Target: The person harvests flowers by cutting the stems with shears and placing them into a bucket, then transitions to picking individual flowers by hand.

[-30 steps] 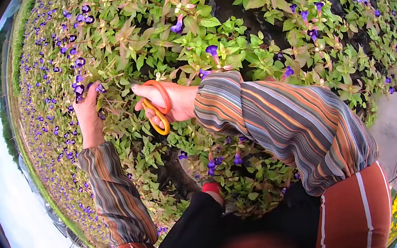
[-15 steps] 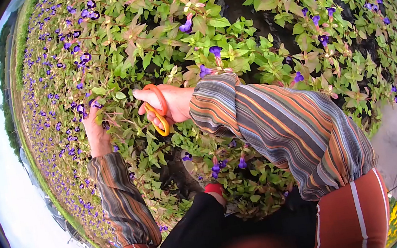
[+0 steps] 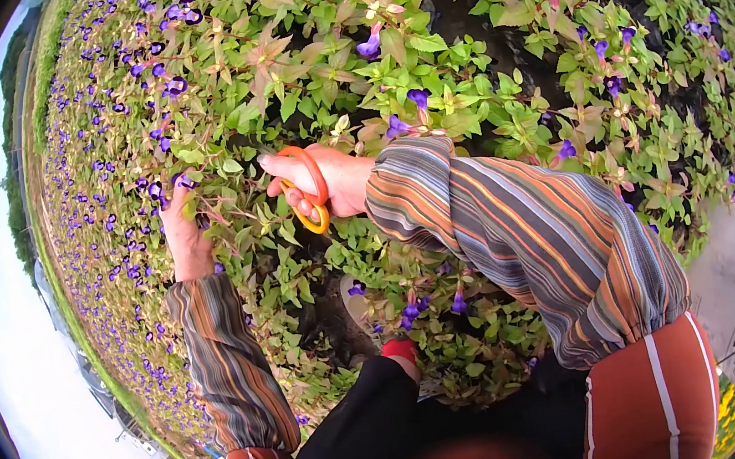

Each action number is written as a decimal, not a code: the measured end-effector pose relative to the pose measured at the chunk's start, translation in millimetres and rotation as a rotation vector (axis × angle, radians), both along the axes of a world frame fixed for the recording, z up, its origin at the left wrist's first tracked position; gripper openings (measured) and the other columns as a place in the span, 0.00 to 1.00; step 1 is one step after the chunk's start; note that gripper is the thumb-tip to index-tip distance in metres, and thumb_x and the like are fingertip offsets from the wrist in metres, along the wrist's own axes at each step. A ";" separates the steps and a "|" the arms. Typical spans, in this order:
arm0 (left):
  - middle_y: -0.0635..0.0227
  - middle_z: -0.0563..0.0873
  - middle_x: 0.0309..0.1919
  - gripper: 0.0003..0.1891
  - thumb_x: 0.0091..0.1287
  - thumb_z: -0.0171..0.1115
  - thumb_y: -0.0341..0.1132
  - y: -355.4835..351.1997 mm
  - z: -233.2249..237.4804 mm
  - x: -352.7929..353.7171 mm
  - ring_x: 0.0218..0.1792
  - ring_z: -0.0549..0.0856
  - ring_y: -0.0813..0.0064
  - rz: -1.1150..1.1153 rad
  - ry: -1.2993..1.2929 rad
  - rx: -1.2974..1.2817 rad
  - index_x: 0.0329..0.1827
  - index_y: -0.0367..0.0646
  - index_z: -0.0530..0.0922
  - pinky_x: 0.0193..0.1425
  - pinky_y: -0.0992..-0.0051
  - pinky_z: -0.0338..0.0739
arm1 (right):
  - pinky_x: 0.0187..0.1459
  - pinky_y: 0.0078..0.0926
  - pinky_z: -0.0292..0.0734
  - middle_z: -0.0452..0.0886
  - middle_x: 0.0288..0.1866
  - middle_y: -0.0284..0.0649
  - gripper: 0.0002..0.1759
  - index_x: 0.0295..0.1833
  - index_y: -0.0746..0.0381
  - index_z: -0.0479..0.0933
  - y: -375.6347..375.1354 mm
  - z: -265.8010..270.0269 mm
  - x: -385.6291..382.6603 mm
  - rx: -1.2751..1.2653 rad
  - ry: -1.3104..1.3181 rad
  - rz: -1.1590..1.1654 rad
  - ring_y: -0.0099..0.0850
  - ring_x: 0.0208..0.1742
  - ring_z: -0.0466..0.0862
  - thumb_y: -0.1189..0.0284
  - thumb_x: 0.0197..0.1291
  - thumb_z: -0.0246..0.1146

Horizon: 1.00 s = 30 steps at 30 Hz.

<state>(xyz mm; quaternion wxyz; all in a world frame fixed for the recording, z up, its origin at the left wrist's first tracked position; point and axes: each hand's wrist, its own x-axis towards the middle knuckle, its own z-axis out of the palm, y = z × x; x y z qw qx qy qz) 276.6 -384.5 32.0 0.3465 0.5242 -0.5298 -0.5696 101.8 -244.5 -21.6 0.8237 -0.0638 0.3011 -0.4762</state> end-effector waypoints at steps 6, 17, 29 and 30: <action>0.66 0.83 0.34 0.13 0.57 0.64 0.31 -3.5 -0.3 6.6 0.31 0.82 0.75 -0.015 0.053 0.055 0.44 0.36 0.77 0.33 0.75 0.79 | 0.19 0.19 0.62 0.66 0.18 0.30 0.31 0.48 0.67 0.68 1.1 11.9 -12.0 0.000 -0.176 0.040 0.22 0.17 0.65 0.46 0.60 0.51; 0.67 0.83 0.30 0.11 0.58 0.63 0.33 -4.5 -1.9 -1.8 0.28 0.82 0.75 -0.070 0.061 0.068 0.40 0.36 0.79 0.30 0.76 0.78 | 0.19 0.18 0.64 0.65 0.18 0.29 0.28 0.45 0.63 0.67 -16.9 2.2 -11.7 0.071 -0.180 0.080 0.22 0.17 0.66 0.46 0.61 0.50; 0.72 0.81 0.32 0.11 0.54 0.64 0.30 -1.1 6.2 -34.0 0.31 0.78 0.80 -0.267 0.018 0.169 0.41 0.40 0.79 0.34 0.76 0.74 | 0.14 0.16 0.58 0.63 0.14 0.28 0.28 0.42 0.66 0.69 -7.3 5.5 -9.2 0.050 -0.014 0.067 0.19 0.13 0.63 0.48 0.60 0.53; 0.72 0.81 0.31 0.11 0.54 0.64 0.30 -0.4 5.7 -29.3 0.31 0.78 0.80 -0.247 0.009 0.165 0.40 0.40 0.79 0.35 0.76 0.74 | 0.14 0.16 0.57 0.62 0.14 0.27 0.29 0.42 0.67 0.69 -3.9 6.2 -9.4 0.035 0.033 0.050 0.18 0.12 0.63 0.48 0.60 0.54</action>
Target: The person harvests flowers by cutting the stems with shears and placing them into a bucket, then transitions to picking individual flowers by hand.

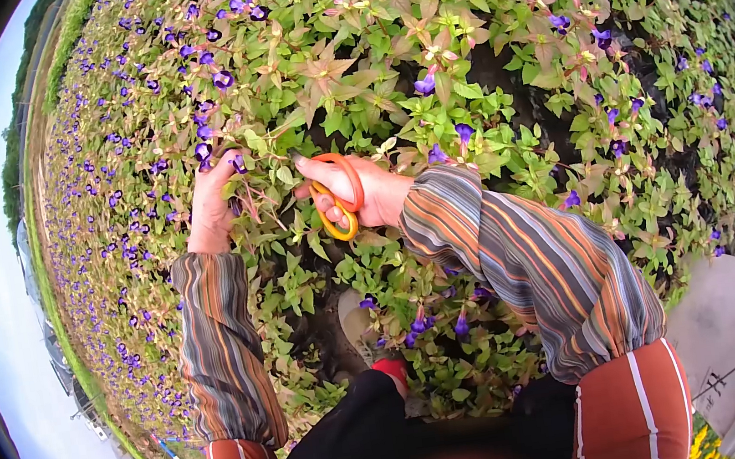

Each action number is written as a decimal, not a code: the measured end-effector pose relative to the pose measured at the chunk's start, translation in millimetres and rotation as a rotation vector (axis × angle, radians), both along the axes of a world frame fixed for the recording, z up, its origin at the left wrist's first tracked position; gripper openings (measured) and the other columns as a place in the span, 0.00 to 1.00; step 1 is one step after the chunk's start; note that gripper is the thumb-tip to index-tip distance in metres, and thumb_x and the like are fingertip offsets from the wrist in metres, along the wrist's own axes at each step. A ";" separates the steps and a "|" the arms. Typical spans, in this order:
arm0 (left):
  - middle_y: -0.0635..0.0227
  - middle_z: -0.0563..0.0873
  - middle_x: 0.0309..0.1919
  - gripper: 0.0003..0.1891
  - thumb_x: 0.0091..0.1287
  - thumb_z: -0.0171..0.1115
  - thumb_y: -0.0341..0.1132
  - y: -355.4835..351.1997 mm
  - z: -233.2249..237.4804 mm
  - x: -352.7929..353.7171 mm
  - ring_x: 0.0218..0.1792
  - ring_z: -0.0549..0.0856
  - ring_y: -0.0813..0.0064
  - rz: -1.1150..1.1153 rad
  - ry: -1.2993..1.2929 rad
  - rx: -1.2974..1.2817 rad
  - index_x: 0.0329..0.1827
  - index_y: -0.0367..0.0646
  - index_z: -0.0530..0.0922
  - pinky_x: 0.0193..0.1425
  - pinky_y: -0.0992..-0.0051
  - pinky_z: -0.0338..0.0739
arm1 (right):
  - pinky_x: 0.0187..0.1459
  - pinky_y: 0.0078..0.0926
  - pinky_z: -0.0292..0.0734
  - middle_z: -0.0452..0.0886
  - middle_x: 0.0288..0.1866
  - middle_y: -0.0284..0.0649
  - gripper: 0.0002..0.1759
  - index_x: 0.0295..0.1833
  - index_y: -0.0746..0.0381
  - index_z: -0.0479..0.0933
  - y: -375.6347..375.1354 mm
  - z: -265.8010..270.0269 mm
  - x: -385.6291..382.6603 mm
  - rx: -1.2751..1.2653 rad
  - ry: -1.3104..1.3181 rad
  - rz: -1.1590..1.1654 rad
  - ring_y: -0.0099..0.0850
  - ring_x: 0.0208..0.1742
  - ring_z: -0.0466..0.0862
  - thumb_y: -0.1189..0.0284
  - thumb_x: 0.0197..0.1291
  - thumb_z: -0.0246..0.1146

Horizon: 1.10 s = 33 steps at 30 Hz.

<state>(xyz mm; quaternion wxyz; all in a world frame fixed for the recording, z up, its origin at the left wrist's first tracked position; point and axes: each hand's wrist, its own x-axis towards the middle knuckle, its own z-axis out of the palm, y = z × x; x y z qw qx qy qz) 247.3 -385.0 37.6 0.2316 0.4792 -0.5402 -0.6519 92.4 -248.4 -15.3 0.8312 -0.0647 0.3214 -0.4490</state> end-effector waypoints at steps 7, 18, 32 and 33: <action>0.69 0.82 0.32 0.13 0.59 0.62 0.37 -3.6 3.9 47.4 0.30 0.81 0.76 0.185 0.076 -0.009 0.42 0.38 0.78 0.33 0.75 0.78 | 0.10 0.14 0.54 0.60 0.14 0.26 0.28 0.45 0.66 0.70 13.4 14.3 -6.5 -0.032 0.249 -0.053 0.16 0.10 0.60 0.48 0.62 0.50; 0.73 0.83 0.33 0.10 0.53 0.64 0.30 -23.4 41.2 -3.4 0.33 0.78 0.81 -0.086 -0.014 -0.245 0.39 0.41 0.80 0.41 0.78 0.71 | 0.15 0.20 0.63 0.67 0.17 0.31 0.23 0.36 0.65 0.70 -49.3 17.6 0.6 -0.313 0.587 -0.075 0.22 0.12 0.68 0.52 0.61 0.53; 0.68 0.83 0.33 0.13 0.65 0.55 0.40 -67.1 -12.3 52.6 0.33 0.83 0.71 0.198 0.253 0.199 0.44 0.41 0.77 0.37 0.70 0.81 | 0.19 0.21 0.65 0.67 0.19 0.32 0.32 0.46 0.68 0.69 -31.1 6.6 16.2 -0.113 0.123 -0.114 0.23 0.16 0.68 0.45 0.60 0.51; 0.68 0.83 0.34 0.12 0.65 0.55 0.40 -71.8 -18.7 56.7 0.33 0.83 0.72 0.190 0.257 0.178 0.43 0.41 0.77 0.37 0.70 0.80 | 0.19 0.20 0.64 0.67 0.19 0.32 0.32 0.46 0.68 0.69 -33.4 7.0 16.1 -0.096 0.093 -0.095 0.23 0.16 0.68 0.46 0.60 0.51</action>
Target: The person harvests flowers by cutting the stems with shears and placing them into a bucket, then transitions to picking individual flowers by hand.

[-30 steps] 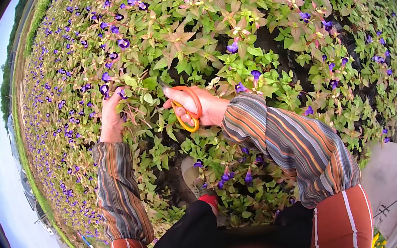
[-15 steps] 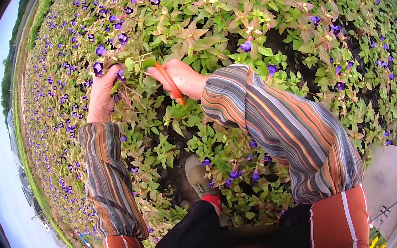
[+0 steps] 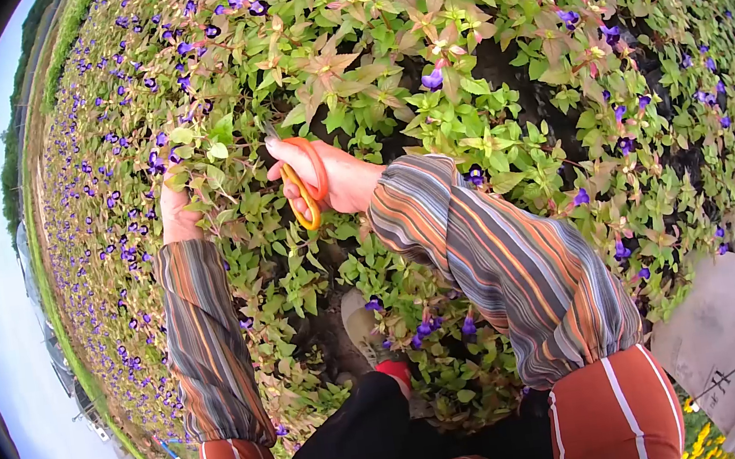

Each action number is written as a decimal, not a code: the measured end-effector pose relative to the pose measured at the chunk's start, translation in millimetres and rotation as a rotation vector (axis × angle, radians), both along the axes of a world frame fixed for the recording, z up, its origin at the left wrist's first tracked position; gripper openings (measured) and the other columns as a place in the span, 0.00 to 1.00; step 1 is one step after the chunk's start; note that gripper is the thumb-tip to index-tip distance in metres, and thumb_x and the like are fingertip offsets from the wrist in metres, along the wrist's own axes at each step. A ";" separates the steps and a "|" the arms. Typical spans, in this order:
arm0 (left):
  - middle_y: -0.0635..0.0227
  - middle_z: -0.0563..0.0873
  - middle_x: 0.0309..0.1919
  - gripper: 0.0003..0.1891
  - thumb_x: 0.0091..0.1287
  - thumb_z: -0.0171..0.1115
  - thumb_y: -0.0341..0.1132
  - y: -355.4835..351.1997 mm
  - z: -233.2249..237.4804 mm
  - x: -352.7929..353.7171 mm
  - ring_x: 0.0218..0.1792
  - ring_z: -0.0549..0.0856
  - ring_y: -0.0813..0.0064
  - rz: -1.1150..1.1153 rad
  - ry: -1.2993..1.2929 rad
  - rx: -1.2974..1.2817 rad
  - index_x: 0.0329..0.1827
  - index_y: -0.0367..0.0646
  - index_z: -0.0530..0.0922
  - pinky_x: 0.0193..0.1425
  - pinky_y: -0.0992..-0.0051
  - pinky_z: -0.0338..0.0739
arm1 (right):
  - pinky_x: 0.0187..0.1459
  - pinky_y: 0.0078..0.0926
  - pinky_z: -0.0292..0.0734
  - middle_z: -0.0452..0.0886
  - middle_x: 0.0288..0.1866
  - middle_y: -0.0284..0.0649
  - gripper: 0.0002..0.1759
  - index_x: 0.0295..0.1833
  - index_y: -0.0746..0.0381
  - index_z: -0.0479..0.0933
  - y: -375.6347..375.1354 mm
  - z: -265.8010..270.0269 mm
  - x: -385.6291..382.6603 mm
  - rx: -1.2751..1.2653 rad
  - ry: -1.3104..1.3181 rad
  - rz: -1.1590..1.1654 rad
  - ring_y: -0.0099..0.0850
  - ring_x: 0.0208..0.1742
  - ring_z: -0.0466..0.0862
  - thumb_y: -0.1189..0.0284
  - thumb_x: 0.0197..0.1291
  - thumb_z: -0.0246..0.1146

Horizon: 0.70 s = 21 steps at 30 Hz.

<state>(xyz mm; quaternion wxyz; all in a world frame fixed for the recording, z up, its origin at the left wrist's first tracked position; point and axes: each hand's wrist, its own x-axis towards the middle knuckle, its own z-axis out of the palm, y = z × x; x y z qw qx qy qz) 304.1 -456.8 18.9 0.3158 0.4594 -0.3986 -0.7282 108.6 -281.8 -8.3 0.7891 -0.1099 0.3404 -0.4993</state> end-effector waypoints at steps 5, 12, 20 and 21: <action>0.70 0.83 0.34 0.10 0.64 0.55 0.39 1.7 -0.2 -0.4 0.32 0.82 0.74 0.009 -0.004 -0.080 0.42 0.44 0.77 0.34 0.73 0.79 | 0.20 0.21 0.64 0.68 0.20 0.33 0.31 0.45 0.68 0.69 -10.4 -9.4 -1.2 0.086 -0.168 0.013 0.25 0.17 0.67 0.47 0.59 0.53; 0.65 0.82 0.35 0.13 0.61 0.58 0.40 -8.8 -7.8 11.8 0.34 0.82 0.69 0.013 -0.006 -0.031 0.44 0.42 0.75 0.37 0.67 0.80 | 0.20 0.22 0.63 0.66 0.19 0.31 0.30 0.46 0.66 0.68 -18.4 -15.5 -7.6 0.113 -0.176 0.076 0.24 0.17 0.65 0.47 0.60 0.51; 0.67 0.81 0.32 0.11 0.61 0.57 0.38 -15.0 -19.0 28.3 0.30 0.81 0.71 0.095 -0.037 -0.022 0.42 0.43 0.76 0.33 0.70 0.80 | 0.13 0.14 0.55 0.63 0.15 0.27 0.28 0.46 0.67 0.69 -20.0 -18.4 -0.5 0.047 -0.106 -0.032 0.17 0.12 0.61 0.49 0.60 0.54; 0.69 0.81 0.30 0.08 0.61 0.58 0.36 -8.9 -16.5 22.9 0.28 0.81 0.74 0.151 -0.055 -0.028 0.40 0.44 0.76 0.30 0.73 0.79 | 0.13 0.14 0.56 0.63 0.15 0.27 0.28 0.46 0.67 0.69 -16.7 -18.5 -1.4 0.040 -0.085 -0.016 0.17 0.12 0.61 0.49 0.60 0.54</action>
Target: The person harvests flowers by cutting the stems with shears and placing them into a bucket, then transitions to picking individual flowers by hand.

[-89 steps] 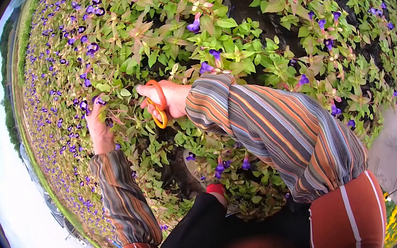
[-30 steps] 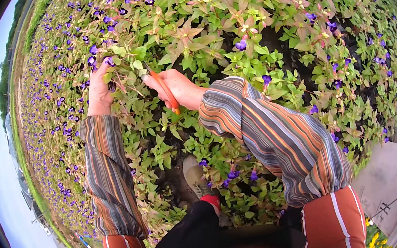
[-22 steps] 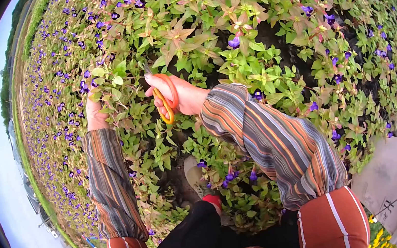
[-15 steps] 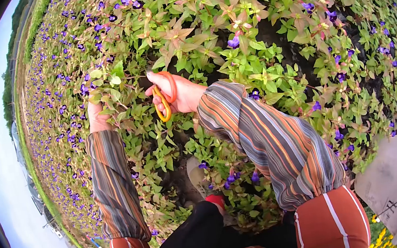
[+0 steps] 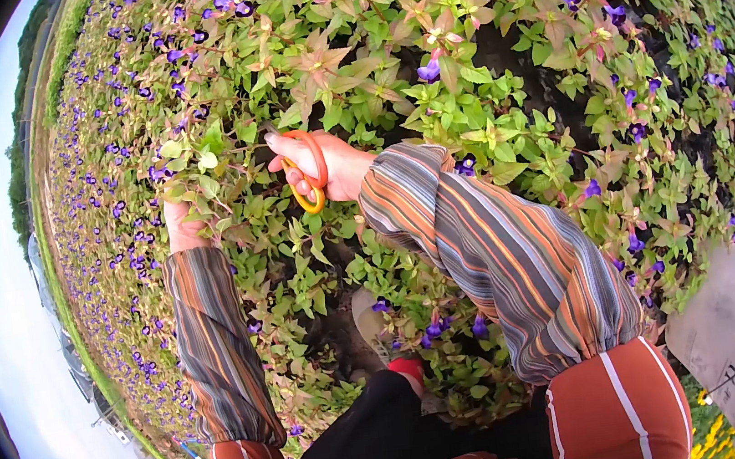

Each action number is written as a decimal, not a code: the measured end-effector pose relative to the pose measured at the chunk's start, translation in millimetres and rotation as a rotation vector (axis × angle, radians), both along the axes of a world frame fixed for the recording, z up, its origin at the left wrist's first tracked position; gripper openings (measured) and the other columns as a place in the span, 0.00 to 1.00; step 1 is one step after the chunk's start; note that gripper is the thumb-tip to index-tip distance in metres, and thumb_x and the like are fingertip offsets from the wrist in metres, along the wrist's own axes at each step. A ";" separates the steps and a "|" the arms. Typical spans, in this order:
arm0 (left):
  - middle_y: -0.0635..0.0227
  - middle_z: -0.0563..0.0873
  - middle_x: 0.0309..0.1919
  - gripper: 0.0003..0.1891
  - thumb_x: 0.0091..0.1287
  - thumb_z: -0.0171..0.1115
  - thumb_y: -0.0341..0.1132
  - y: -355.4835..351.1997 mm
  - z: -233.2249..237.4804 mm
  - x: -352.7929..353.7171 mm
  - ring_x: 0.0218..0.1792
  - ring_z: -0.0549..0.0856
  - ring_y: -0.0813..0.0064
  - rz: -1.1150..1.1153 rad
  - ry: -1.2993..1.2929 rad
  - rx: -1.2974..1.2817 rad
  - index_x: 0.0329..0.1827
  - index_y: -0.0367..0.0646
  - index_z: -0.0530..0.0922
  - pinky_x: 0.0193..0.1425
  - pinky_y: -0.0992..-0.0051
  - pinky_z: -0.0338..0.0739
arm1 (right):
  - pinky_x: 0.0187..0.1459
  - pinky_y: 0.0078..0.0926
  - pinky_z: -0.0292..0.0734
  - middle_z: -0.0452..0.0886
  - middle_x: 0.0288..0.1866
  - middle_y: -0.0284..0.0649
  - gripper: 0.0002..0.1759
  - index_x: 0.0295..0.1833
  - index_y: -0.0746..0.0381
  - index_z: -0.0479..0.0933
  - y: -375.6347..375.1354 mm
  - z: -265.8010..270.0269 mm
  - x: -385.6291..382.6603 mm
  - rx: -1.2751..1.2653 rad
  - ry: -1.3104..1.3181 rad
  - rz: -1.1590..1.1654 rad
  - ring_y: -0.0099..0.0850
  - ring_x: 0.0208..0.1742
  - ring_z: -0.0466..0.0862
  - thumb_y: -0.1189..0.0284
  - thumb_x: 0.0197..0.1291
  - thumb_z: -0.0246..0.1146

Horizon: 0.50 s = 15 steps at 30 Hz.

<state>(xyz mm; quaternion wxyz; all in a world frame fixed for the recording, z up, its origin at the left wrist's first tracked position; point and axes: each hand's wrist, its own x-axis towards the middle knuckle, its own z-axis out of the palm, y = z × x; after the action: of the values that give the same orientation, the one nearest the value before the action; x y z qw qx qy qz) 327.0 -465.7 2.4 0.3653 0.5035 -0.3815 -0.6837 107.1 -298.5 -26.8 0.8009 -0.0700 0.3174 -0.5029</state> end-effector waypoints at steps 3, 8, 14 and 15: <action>0.67 0.81 0.32 0.10 0.60 0.59 0.38 -2.0 -5.2 4.1 0.30 0.81 0.72 0.015 0.043 0.014 0.41 0.44 0.76 0.31 0.72 0.79 | 0.15 0.16 0.59 0.65 0.16 0.29 0.29 0.44 0.67 0.69 8.3 1.4 -1.2 -0.045 -0.005 0.043 0.19 0.13 0.64 0.48 0.60 0.54; 0.66 0.81 0.35 0.13 0.61 0.57 0.39 -0.6 -8.5 6.5 0.31 0.82 0.70 -0.011 0.108 0.037 0.44 0.41 0.75 0.34 0.70 0.81 | 0.18 0.21 0.64 0.67 0.17 0.33 0.30 0.43 0.68 0.68 7.0 0.4 8.5 -0.032 -0.047 0.107 0.24 0.15 0.67 0.47 0.59 0.54; 0.65 0.81 0.36 0.13 0.63 0.55 0.40 0.8 -13.6 14.8 0.31 0.82 0.70 -0.016 0.071 0.015 0.45 0.41 0.75 0.32 0.72 0.81 | 0.18 0.20 0.63 0.66 0.17 0.32 0.28 0.44 0.67 0.68 3.7 -3.3 12.3 0.016 -0.055 0.077 0.23 0.15 0.66 0.48 0.61 0.53; 0.65 0.81 0.36 0.13 0.63 0.55 0.40 5.4 -10.5 10.6 0.30 0.82 0.70 0.000 0.056 0.010 0.45 0.41 0.75 0.30 0.73 0.80 | 0.17 0.20 0.63 0.66 0.17 0.32 0.28 0.44 0.67 0.68 3.5 -3.5 12.5 0.020 -0.049 0.074 0.23 0.15 0.66 0.48 0.61 0.53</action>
<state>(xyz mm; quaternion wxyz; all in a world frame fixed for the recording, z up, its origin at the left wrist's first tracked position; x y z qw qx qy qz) 337.5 -460.3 -8.1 0.3735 0.4860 -0.3676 -0.6993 119.7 -295.0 -30.3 0.8271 -0.0613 0.2997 -0.4716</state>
